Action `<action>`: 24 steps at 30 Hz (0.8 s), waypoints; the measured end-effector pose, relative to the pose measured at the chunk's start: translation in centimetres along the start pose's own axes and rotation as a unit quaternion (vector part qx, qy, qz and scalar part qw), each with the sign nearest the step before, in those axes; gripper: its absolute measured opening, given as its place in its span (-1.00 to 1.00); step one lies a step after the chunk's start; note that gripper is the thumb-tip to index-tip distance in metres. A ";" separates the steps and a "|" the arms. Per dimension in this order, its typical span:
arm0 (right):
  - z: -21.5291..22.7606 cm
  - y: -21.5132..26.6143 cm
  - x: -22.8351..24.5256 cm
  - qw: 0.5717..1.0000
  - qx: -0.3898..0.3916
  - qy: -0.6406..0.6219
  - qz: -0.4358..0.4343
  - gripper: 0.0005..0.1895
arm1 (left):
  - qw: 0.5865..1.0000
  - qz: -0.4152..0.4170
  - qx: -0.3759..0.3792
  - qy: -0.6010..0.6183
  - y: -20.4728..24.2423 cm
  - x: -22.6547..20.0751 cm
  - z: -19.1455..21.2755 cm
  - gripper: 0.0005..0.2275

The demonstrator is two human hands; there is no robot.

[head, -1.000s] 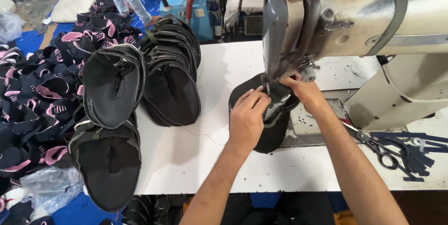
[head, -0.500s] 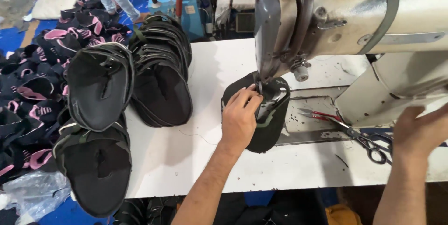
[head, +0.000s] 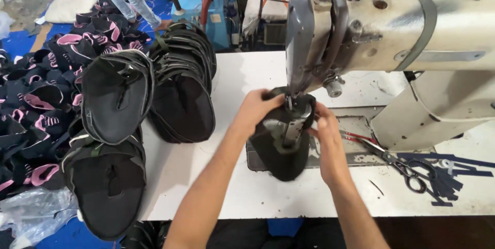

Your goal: The person uses a sewing machine to stitch a green strap onto the upper part of black sandals. They repeatedly guide the sandals under the needle, sew the strap, and then use scissors to cut the thread before moving to the next sandal.

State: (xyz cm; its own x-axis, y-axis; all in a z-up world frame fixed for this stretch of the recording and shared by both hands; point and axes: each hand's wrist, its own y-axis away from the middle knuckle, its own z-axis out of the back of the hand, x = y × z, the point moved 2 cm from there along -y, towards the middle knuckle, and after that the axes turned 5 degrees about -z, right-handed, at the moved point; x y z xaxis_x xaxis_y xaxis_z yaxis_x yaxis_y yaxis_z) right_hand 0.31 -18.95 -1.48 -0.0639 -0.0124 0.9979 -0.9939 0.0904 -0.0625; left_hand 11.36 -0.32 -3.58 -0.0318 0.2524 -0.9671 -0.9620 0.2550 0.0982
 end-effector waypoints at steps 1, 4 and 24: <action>-0.5 -1.3 0.1 0.999 0.010 -0.043 -0.009 -0.47 | 0.991 0.013 -0.053 0.122 1.8 -0.9 -0.4 -0.66; -1.0 -4.5 -2.7 0.993 0.028 -0.105 -0.041 -0.61 | 0.959 -0.053 -0.190 0.204 6.9 -2.1 -2.9 -0.70; -0.8 -6.6 -3.5 0.996 0.036 -0.064 -0.042 -0.75 | 0.927 -0.191 -0.307 0.098 7.9 -2.0 -4.5 -0.76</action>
State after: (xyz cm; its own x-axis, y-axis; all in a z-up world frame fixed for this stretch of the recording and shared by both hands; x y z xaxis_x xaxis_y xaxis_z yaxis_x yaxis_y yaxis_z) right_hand 7.19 -18.75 -4.53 0.0131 -0.1440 0.9895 -0.9998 0.0127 0.0151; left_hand 2.57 -2.99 -1.93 0.3521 0.0628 -0.9338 -0.8845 -0.3038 -0.3540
